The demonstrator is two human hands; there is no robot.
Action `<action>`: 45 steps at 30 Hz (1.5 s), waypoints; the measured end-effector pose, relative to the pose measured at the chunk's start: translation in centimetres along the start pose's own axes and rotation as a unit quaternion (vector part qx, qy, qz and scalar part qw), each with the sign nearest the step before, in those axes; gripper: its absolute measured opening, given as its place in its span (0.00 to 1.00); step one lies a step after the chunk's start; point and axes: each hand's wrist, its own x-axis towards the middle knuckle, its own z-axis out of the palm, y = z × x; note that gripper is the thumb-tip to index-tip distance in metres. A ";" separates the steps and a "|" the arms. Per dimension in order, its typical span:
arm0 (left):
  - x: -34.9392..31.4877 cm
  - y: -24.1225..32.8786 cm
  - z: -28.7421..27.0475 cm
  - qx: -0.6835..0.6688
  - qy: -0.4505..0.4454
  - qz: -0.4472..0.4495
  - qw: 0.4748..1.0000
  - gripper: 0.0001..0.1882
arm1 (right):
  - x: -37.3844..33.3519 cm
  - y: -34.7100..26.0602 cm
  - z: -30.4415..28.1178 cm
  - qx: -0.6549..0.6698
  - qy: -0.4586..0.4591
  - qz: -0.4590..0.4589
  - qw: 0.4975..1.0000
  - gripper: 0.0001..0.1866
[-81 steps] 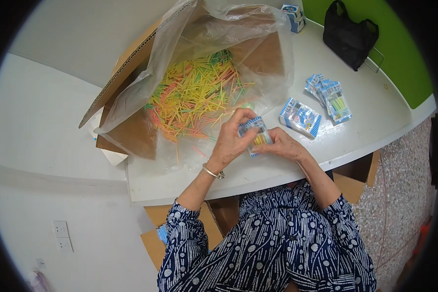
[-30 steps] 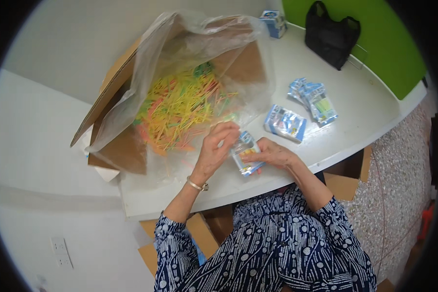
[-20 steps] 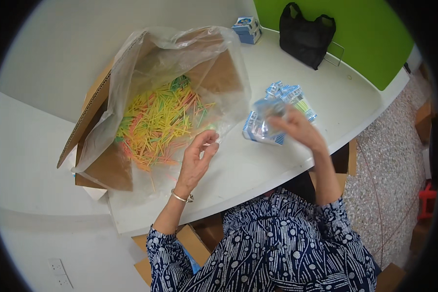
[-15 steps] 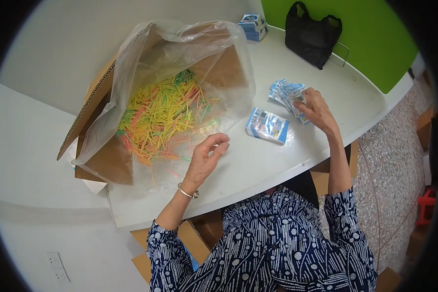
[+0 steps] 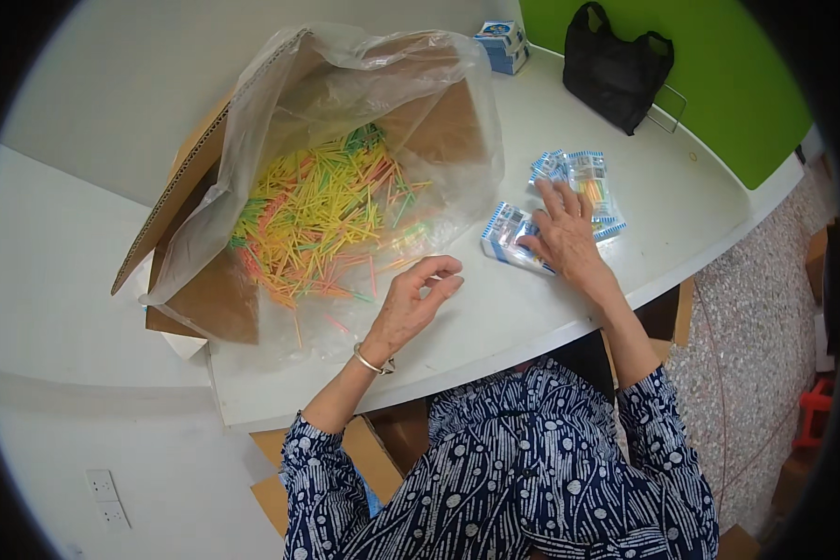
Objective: Packing individual drinking straws into small plastic bags.
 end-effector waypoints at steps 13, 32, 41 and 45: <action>1.1 -1.0 0.4 -0.001 0.043 0.022 0.999 0.13 | -0.1 0.4 1.9 0.053 0.196 -0.009 0.979 0.08; -1.5 0.6 -1.8 0.181 0.154 0.083 0.968 0.07 | 0.0 -10.3 0.0 0.558 -0.055 0.075 0.824 0.10; -2.4 -0.9 -2.4 0.274 0.161 0.105 0.942 0.06 | -0.1 -11.3 1.3 0.498 -0.077 0.020 0.864 0.09; -1.4 -1.7 -4.2 0.216 0.058 0.032 0.974 0.08 | -0.2 -11.0 2.3 0.493 -0.066 0.012 0.867 0.09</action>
